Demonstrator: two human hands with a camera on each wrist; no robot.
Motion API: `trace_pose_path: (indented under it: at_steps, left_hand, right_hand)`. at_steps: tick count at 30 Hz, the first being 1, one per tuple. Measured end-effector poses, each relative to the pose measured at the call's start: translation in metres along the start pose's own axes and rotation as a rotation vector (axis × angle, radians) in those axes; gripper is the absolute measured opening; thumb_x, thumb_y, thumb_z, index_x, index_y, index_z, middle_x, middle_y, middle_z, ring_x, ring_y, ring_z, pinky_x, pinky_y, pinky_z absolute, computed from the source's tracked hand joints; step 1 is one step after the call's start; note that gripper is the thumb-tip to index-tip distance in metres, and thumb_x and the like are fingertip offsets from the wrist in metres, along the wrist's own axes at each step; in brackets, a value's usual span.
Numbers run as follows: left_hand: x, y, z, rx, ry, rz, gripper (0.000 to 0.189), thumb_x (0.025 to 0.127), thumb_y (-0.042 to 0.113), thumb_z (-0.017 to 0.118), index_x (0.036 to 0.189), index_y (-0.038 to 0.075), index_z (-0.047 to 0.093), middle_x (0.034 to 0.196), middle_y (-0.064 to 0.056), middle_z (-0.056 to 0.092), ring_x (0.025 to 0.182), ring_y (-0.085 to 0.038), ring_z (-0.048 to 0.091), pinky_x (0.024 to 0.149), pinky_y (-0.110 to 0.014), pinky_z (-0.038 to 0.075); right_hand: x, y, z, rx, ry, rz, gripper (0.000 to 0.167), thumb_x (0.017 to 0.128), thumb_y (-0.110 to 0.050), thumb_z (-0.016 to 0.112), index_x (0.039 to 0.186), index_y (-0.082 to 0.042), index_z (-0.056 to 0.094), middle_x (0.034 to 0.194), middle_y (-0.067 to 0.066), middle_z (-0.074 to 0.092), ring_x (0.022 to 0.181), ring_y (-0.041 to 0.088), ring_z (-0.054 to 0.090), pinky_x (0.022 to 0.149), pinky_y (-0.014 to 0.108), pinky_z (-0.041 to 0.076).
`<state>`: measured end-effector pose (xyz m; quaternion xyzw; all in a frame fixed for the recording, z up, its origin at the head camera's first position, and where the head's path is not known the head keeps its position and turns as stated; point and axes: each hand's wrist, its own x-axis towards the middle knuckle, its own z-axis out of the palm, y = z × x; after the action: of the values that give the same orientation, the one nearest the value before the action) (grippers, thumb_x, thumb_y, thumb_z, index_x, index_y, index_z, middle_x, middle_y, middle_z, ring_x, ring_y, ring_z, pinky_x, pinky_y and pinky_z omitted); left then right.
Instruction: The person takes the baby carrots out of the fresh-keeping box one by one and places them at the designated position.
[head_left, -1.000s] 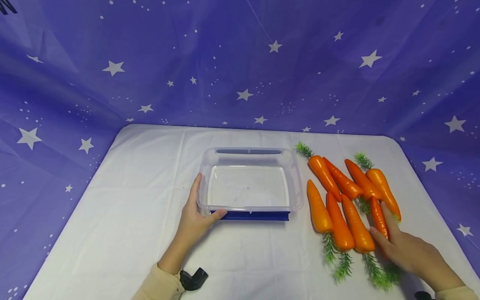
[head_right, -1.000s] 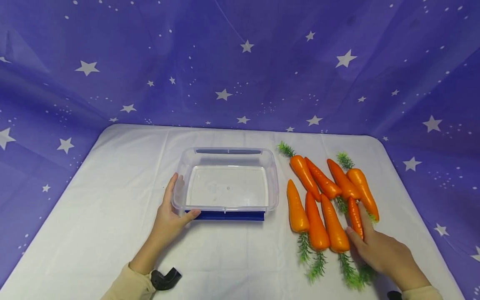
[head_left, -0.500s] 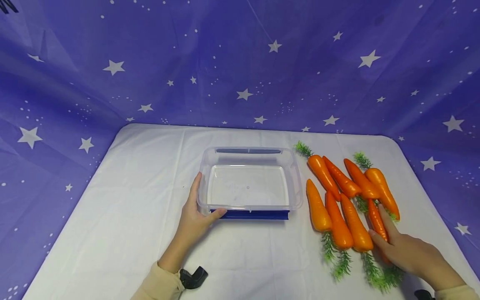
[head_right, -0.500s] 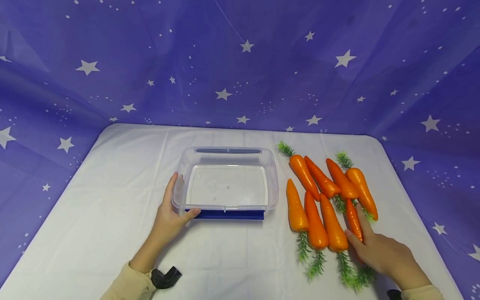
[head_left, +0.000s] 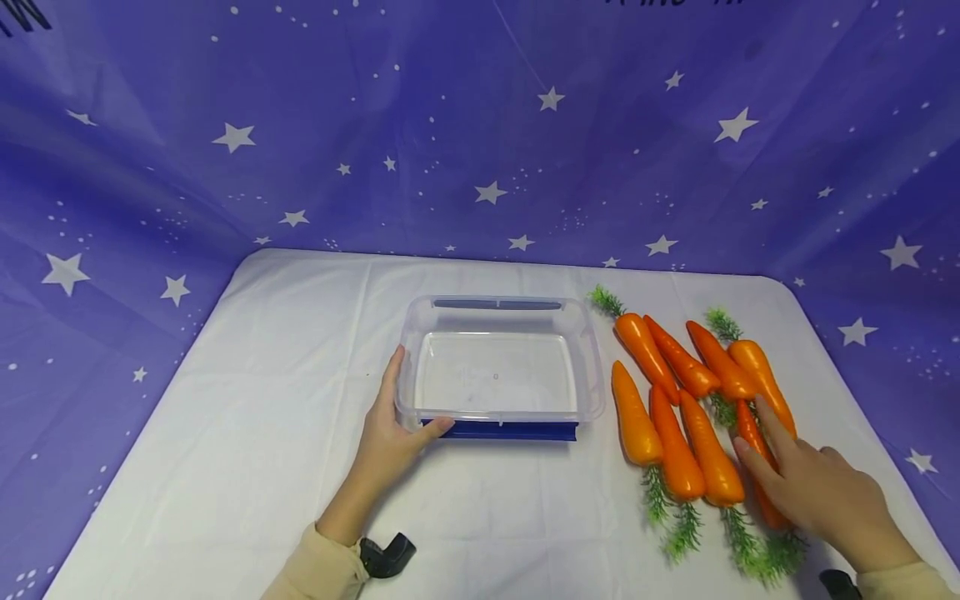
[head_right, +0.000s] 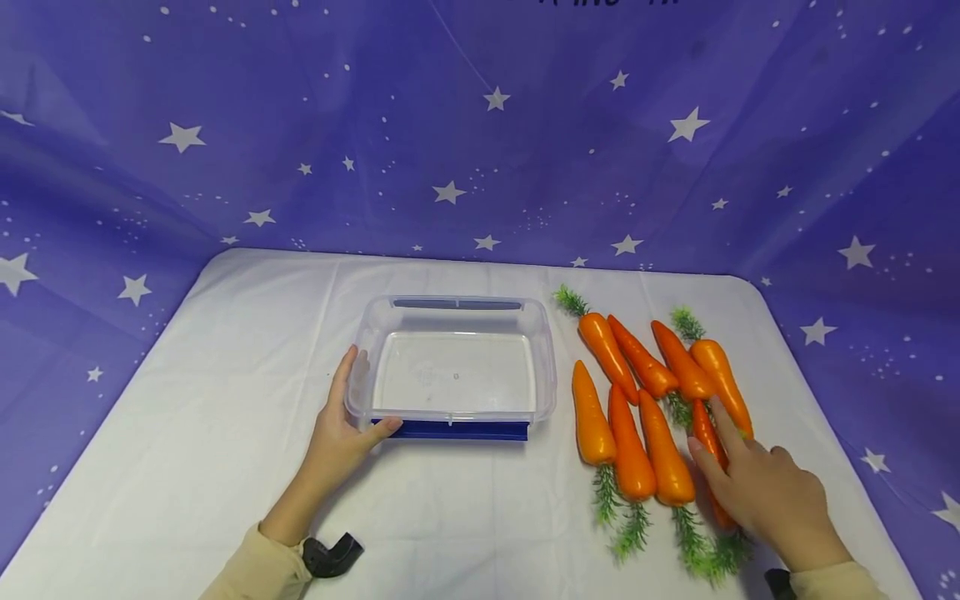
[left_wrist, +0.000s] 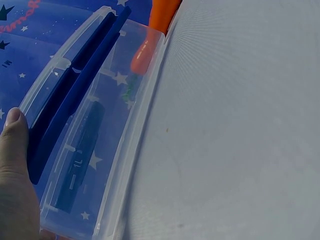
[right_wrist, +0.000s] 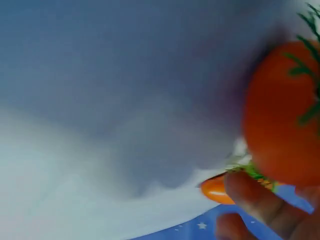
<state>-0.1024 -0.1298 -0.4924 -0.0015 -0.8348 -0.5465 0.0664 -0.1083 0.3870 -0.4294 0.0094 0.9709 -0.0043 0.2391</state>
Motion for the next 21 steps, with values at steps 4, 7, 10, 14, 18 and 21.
trace_pose_path:
  at_steps: [4, 7, 10, 14, 18, 21]
  left_hand:
    - [0.001, 0.000, 0.000, 0.005, -0.002, 0.000, 0.115, 0.073, 0.035, 0.088, 0.158, 0.043, 0.011, 0.164, -0.005, 0.025, 0.148, -0.033, 0.030, 0.117, -0.060, 0.029]
    - [0.000, 0.001, 0.001, 0.010, -0.004, -0.006, 0.115, 0.073, 0.036, 0.088, 0.157, 0.044, 0.011, 0.164, -0.005, 0.025, 0.148, -0.033, 0.030, 0.117, -0.060, 0.029]
    - [0.000, 0.002, 0.001, 0.014, -0.006, -0.011, 0.115, 0.072, 0.038, 0.088, 0.157, 0.045, 0.010, 0.164, -0.005, 0.025, 0.148, -0.033, 0.030, 0.117, -0.060, 0.029]
    - [0.000, 0.003, 0.001, 0.023, -0.006, -0.019, 0.116, 0.072, 0.039, 0.088, 0.156, 0.046, 0.010, 0.164, -0.005, 0.025, 0.148, -0.033, 0.030, 0.116, -0.060, 0.029]
    - [0.000, 0.005, -0.001, 0.043, -0.004, -0.013, 0.116, 0.072, 0.040, 0.088, 0.157, 0.044, 0.010, 0.164, -0.007, 0.025, 0.148, -0.034, 0.030, 0.116, -0.060, 0.030]
    - [0.001, 0.005, -0.002, 0.072, -0.004, 0.007, 0.115, 0.072, 0.042, 0.088, 0.158, 0.041, 0.010, 0.164, -0.009, 0.024, 0.149, -0.035, 0.028, 0.116, -0.061, 0.029]
  right_hand:
    - [-0.002, -0.014, -0.008, 0.000, 0.159, -0.006, 0.091, 0.097, -0.072, 0.026, 0.160, -0.010, 0.004, 0.130, 0.039, 0.048, 0.092, 0.056, 0.051, 0.051, 0.057, 0.047]
    - [-0.005, -0.030, -0.014, -0.001, 0.290, -0.032, 0.088, 0.097, -0.069, 0.033, 0.159, -0.008, 0.017, 0.130, 0.035, 0.049, 0.094, 0.054, 0.048, 0.054, 0.059, 0.047]
    - [-0.009, -0.049, -0.019, -0.008, 0.405, -0.068, 0.084, 0.098, -0.065, 0.040, 0.157, -0.008, 0.026, 0.131, 0.032, 0.050, 0.099, 0.055, 0.047, 0.060, 0.064, 0.047]
    - [-0.013, -0.075, -0.025, 0.010, 0.505, -0.127, 0.078, 0.097, -0.060, 0.046, 0.154, -0.008, 0.034, 0.133, 0.031, 0.051, 0.105, 0.058, 0.048, 0.070, 0.070, 0.046]
    - [-0.014, -0.100, -0.029, 0.058, 0.598, -0.184, 0.071, 0.097, -0.056, 0.051, 0.151, -0.011, 0.042, 0.135, 0.027, 0.052, 0.111, 0.055, 0.049, 0.077, 0.071, 0.045]
    - [-0.013, -0.119, -0.031, 0.078, 0.665, -0.219, 0.069, 0.096, -0.055, 0.054, 0.149, -0.012, 0.045, 0.136, 0.025, 0.053, 0.114, 0.051, 0.050, 0.080, 0.069, 0.046]
